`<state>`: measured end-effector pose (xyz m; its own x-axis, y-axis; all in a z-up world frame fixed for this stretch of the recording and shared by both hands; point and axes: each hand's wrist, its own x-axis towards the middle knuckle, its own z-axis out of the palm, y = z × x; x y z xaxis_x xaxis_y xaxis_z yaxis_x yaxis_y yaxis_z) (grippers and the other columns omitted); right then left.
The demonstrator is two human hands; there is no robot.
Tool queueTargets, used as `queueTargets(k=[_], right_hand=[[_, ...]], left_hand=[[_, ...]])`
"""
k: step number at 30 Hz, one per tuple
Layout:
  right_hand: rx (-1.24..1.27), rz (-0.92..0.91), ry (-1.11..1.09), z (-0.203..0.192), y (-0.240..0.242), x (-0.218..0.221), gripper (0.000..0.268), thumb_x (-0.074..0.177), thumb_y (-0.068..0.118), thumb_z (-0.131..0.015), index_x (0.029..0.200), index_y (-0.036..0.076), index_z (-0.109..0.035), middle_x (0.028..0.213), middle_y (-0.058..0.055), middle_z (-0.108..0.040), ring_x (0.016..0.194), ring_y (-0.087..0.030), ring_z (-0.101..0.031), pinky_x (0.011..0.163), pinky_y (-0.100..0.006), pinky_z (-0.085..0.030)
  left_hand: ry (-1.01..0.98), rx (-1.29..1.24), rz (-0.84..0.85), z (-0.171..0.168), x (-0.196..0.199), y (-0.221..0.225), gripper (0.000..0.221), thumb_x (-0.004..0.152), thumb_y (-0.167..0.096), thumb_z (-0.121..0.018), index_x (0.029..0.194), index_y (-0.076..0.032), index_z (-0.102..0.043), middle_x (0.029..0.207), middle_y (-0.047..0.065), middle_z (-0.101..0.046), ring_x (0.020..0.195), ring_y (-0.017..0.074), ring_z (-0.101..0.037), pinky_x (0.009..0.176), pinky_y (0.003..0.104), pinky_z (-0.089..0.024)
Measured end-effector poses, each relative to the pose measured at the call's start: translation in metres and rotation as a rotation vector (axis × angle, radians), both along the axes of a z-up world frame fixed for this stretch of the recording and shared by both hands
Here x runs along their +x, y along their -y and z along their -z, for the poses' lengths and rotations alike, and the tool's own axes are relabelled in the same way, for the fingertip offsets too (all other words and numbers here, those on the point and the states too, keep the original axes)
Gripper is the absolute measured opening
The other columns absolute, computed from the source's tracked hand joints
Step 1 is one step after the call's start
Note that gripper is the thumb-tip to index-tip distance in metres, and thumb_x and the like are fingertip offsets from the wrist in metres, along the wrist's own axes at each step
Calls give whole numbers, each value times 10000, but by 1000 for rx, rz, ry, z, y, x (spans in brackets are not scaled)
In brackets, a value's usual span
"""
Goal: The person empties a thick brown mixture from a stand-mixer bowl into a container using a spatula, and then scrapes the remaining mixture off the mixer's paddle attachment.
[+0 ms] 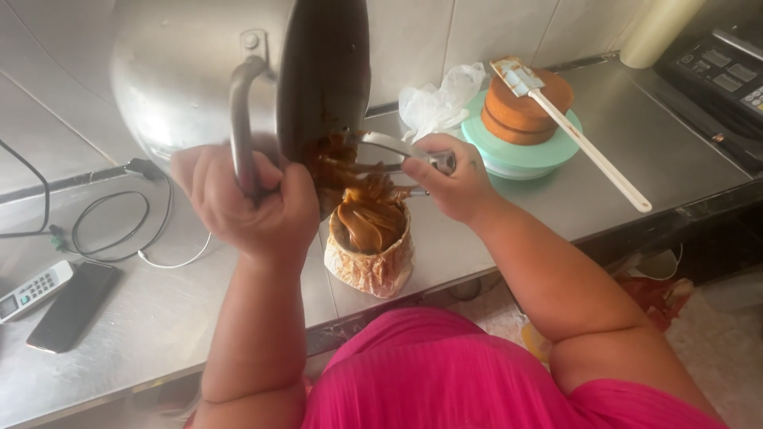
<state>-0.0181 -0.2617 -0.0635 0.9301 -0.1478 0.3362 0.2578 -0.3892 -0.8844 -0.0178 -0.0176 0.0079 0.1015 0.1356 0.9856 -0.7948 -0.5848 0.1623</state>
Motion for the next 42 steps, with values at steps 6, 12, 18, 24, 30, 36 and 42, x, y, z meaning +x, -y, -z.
queueTargets(k=[6,12,18,24,30,36,42], right_hand=[[78,-107,-46,-8,9,-14,372,862,491,-725,931,127,-743,722,43,-605,576,-64,-505,497,-216,-360],[249,-266,126,52,40,-9,320,942,381,-719,1033,77,-681,742,-56,-619,552,-104,-486,473,-247,-400],[-45,-267,663,67,43,-26,280,952,338,-726,1046,78,-686,876,-104,-732,756,-211,-710,692,-337,-570],[-282,-419,809,60,28,-42,243,913,296,-732,899,56,-703,713,-43,-647,552,-221,-552,573,-360,-461],[-422,-485,880,72,21,-40,313,969,400,-644,878,101,-653,629,-5,-504,503,-205,-466,519,-350,-380],[-575,-476,995,102,21,-31,311,1034,386,-527,949,116,-657,656,-35,-531,541,-245,-501,527,-397,-370],[-553,-412,1001,127,14,-31,274,1039,345,-548,950,110,-659,651,-25,-489,547,-242,-457,539,-404,-336]], left_hand=[[13,-43,-30,1,17,9,256,601,106,-493,668,-94,-347,607,-9,-388,595,192,-286,718,368,-316],[79,-121,-84,9,40,5,263,622,141,-481,678,-98,-386,621,2,-458,637,202,-340,723,371,-356],[117,-320,75,8,26,-37,412,669,330,-506,713,-68,-407,641,63,-448,575,182,-400,634,323,-399],[-179,-636,27,23,-24,-91,644,732,366,-665,1206,-11,-443,848,65,-441,709,197,-465,723,338,-569],[-403,-887,108,44,-55,-137,432,732,223,-505,868,-154,-344,906,-28,-354,741,125,-379,876,275,-541],[-477,-1129,183,75,-73,-179,419,770,169,-617,903,-173,-416,791,-56,-397,765,106,-520,1001,365,-680],[-578,-1157,164,85,-86,-183,520,736,158,-566,1125,-184,-516,769,-99,-395,797,79,-546,1007,302,-637]])
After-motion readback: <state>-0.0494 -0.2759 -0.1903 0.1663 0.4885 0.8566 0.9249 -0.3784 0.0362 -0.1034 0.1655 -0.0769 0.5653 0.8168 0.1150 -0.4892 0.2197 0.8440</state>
